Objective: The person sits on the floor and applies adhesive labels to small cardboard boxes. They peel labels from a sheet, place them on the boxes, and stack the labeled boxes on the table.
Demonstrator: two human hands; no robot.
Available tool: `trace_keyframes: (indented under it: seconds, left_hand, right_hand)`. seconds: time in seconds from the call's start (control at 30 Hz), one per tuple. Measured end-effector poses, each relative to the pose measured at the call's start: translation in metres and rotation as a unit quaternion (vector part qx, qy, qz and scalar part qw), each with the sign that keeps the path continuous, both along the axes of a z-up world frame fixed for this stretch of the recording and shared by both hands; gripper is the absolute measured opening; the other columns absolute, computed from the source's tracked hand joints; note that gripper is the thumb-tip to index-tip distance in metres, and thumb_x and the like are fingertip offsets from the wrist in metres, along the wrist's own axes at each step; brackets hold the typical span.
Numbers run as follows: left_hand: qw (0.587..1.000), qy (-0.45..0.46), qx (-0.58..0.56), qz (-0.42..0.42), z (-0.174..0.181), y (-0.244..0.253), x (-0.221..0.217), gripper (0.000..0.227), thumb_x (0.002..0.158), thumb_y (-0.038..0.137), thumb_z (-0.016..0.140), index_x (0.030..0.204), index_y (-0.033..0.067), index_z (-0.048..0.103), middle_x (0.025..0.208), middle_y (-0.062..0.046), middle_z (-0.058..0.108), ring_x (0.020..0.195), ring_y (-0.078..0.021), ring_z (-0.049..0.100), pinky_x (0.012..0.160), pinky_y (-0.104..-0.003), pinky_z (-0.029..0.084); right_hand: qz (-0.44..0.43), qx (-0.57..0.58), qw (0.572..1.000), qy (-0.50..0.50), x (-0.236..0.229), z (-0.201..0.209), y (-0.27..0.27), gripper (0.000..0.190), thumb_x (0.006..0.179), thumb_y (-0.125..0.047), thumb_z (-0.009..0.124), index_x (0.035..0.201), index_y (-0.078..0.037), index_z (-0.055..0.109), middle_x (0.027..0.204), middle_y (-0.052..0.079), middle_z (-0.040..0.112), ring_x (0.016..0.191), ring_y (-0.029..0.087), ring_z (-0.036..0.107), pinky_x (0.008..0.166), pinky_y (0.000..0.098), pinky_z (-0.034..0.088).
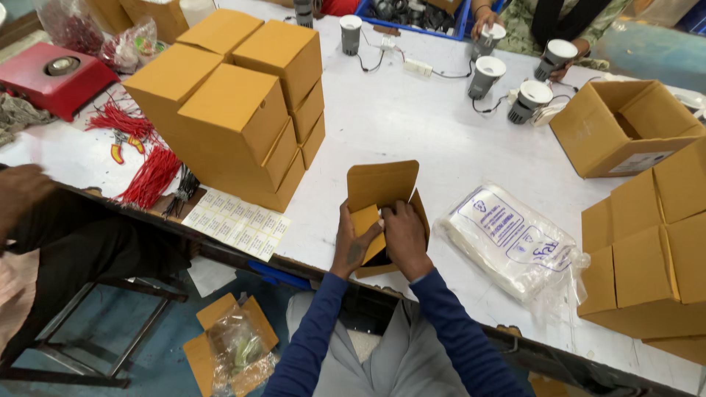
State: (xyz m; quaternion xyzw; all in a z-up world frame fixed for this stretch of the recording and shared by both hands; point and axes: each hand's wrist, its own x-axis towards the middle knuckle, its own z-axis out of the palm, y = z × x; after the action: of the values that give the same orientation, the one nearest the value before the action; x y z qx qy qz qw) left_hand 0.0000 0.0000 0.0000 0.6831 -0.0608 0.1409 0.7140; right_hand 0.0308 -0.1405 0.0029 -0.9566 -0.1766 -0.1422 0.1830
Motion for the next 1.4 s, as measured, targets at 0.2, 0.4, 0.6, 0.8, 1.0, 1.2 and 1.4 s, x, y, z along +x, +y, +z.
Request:
trace_keyframes:
  seconds: [0.2,0.4,0.6,0.8,1.0,1.2,1.4]
  left_hand:
    - [1.000,0.008,-0.021,-0.019,0.003,0.004,-0.001,0.071,0.088,0.023,0.078,0.142,0.0011,0.037,0.126,-0.013,0.060,0.112,-0.0212,0.063,0.094,-0.034,0.055]
    - [0.993,0.076,-0.088,-0.021,0.003,0.002,0.007,0.061,0.081,0.013,0.079,0.133,0.0030,0.048,0.113,-0.010,0.067,0.101,-0.0197,0.066,0.087,-0.033,0.057]
    - [0.998,0.062,-0.018,0.015,-0.006,-0.001,0.017,0.061,0.079,0.013,0.083,0.127,0.0032,0.047,0.111,-0.013,0.067,0.096,-0.0211,0.068,0.083,-0.033,0.059]
    - [0.994,0.059,0.023,0.090,-0.003,-0.016,0.013,0.073,0.082,0.025,0.087,0.136,0.0032,0.043,0.119,-0.013,0.065,0.105,-0.0214,0.068,0.088,-0.032,0.058]
    - [0.996,0.028,-0.059,0.067,0.000,-0.018,0.012,0.067,0.086,0.028,0.080,0.136,0.0028,0.042,0.117,-0.013,0.067,0.106,-0.0209,0.067,0.089,-0.033,0.056]
    - [0.996,0.025,-0.070,0.042,-0.007,-0.012,0.010,0.050,0.097,0.033,0.070,0.131,-0.0003,0.056,0.113,-0.010,0.068,0.101,-0.0177,0.064,0.088,-0.032,0.053]
    - [0.995,-0.008,-0.095,0.013,-0.009,-0.010,0.010,0.044,0.099,0.032,0.065,0.130,0.0021,0.055,0.117,-0.007,0.066,0.106,-0.0156,0.062,0.093,-0.028,0.050]
  right_hand:
    - [-0.016,0.168,0.985,-0.033,-0.007,0.025,0.005,0.013,0.090,-0.009,0.073,0.103,-0.005,0.074,0.106,0.016,0.071,0.097,0.036,0.070,0.083,0.0451,0.057]
    - [0.073,0.273,0.958,-0.047,-0.036,0.105,-0.057,0.057,0.087,-0.015,0.080,0.139,-0.003,0.060,0.142,0.016,0.062,0.111,0.028,0.071,0.083,0.0377,0.062]
    - [0.126,0.260,0.954,-0.076,0.007,0.176,-0.108,0.058,0.090,-0.012,0.082,0.143,-0.002,0.060,0.146,0.017,0.062,0.121,0.025,0.068,0.085,0.0327,0.063]
    - [0.163,0.295,0.941,-0.027,-0.041,0.119,-0.088,0.028,0.092,0.002,0.072,0.120,0.000,0.071,0.108,0.011,0.078,0.097,0.020,0.076,0.084,0.0349,0.062]
    - [0.074,0.114,0.985,-0.108,-0.052,0.069,-0.021,0.041,0.083,0.004,0.067,0.123,0.003,0.063,0.119,0.024,0.067,0.110,0.041,0.065,0.092,0.0438,0.054]
    - [0.105,0.163,0.980,-0.039,-0.028,0.040,-0.003,0.042,0.075,0.006,0.070,0.117,0.004,0.065,0.115,0.027,0.066,0.105,0.045,0.062,0.087,0.0473,0.052]
    - [0.129,0.373,0.916,0.074,-0.013,0.018,-0.003,0.024,0.078,0.005,0.073,0.101,0.000,0.074,0.099,0.012,0.076,0.091,0.028,0.075,0.080,0.0358,0.059]
